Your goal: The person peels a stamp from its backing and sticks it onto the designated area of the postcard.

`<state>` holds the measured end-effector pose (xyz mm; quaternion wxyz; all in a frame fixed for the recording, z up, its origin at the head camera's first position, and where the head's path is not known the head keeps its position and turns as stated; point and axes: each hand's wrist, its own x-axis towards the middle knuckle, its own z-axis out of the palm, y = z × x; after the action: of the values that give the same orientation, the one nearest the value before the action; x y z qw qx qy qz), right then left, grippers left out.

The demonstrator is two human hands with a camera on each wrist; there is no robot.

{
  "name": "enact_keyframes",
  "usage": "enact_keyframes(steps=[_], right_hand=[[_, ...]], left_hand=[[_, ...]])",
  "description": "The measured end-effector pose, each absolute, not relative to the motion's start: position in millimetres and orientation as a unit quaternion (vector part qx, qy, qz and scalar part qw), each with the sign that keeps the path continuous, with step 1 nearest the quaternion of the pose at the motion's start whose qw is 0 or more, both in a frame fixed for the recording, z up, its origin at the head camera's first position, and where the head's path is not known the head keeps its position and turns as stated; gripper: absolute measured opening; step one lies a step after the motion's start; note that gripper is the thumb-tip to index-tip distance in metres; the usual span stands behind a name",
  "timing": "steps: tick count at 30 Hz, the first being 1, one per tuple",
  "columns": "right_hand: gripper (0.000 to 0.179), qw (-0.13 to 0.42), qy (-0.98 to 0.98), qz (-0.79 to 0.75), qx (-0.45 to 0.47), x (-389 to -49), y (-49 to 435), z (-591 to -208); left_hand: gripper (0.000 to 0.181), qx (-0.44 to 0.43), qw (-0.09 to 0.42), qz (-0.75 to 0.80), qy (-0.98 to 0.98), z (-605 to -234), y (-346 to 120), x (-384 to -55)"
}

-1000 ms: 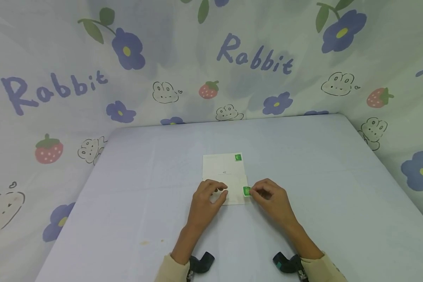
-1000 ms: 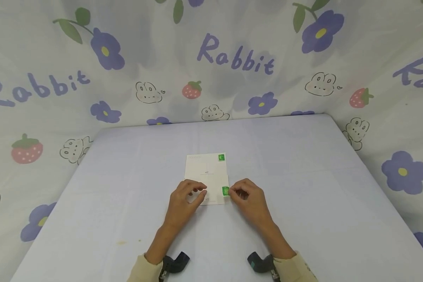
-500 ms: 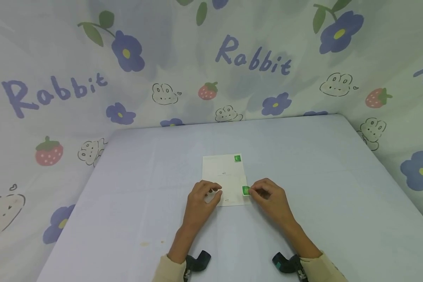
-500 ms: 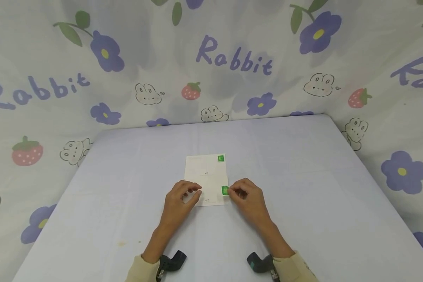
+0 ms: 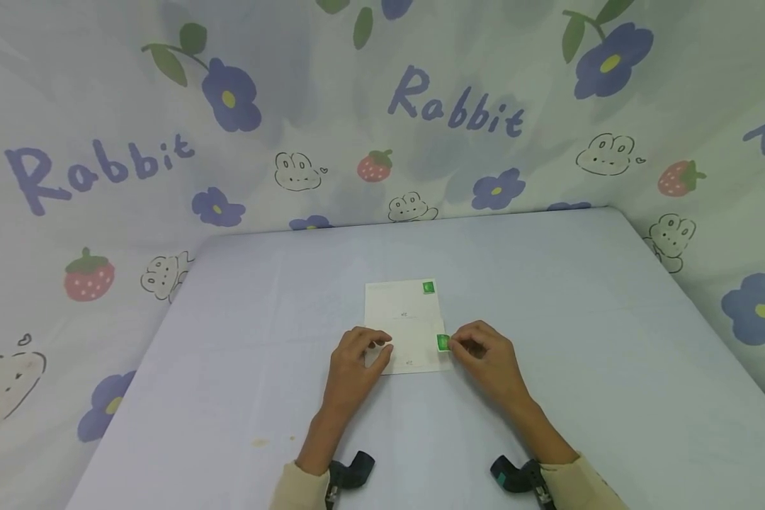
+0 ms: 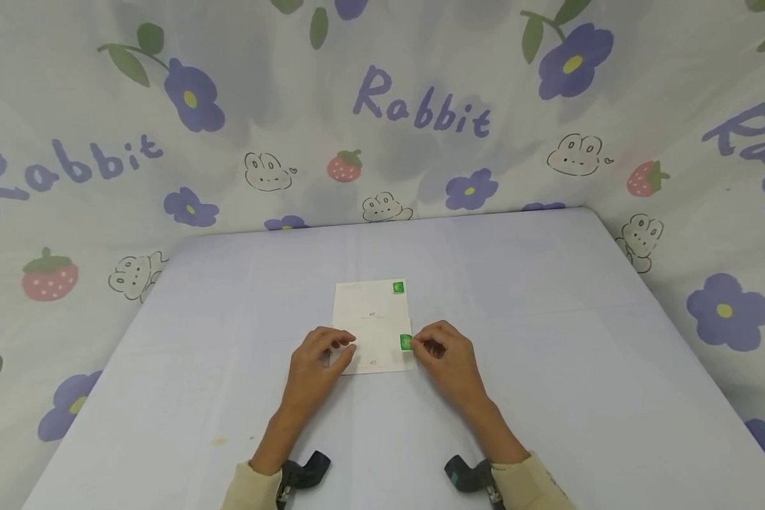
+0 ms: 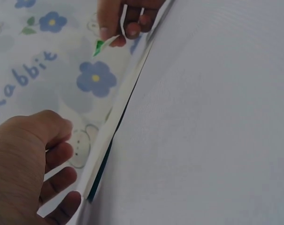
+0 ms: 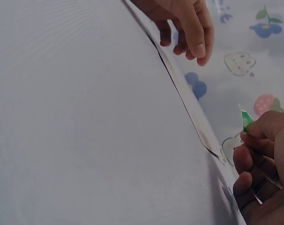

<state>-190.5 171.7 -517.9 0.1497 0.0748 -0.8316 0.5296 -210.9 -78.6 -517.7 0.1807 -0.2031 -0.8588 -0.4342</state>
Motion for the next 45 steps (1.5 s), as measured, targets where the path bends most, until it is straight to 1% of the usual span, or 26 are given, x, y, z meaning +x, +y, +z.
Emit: enact_keyframes(steps=[10,18,23,33,39,45], right_hand=[[0.004,0.159,-0.838,0.517,0.076,-194,171,-518],[0.006,0.165,-0.838,0.514,0.077,-194,172,-521],[0.007,0.172,-0.837,0.514,0.08,-195,172,-522],[0.005,0.178,-0.837,0.51,0.085,-196,171,-522],[0.008,0.178,-0.838,0.509,0.084,-196,171,-522],[0.005,0.176,-0.836,0.513,0.082,-197,171,-522]], left_hand=[[0.015,-0.191,0.159,-0.434,-0.866,-519,-83,-210],[0.016,-0.191,0.175,-0.425,-0.867,-519,-88,-210],[0.016,-0.18,0.162,-0.428,-0.871,-519,-93,-209],[0.016,-0.174,0.166,-0.424,-0.873,-521,-101,-208],[0.017,-0.171,0.164,-0.421,-0.875,-521,-104,-207],[0.017,-0.169,0.162,-0.422,-0.876,-521,-105,-206]])
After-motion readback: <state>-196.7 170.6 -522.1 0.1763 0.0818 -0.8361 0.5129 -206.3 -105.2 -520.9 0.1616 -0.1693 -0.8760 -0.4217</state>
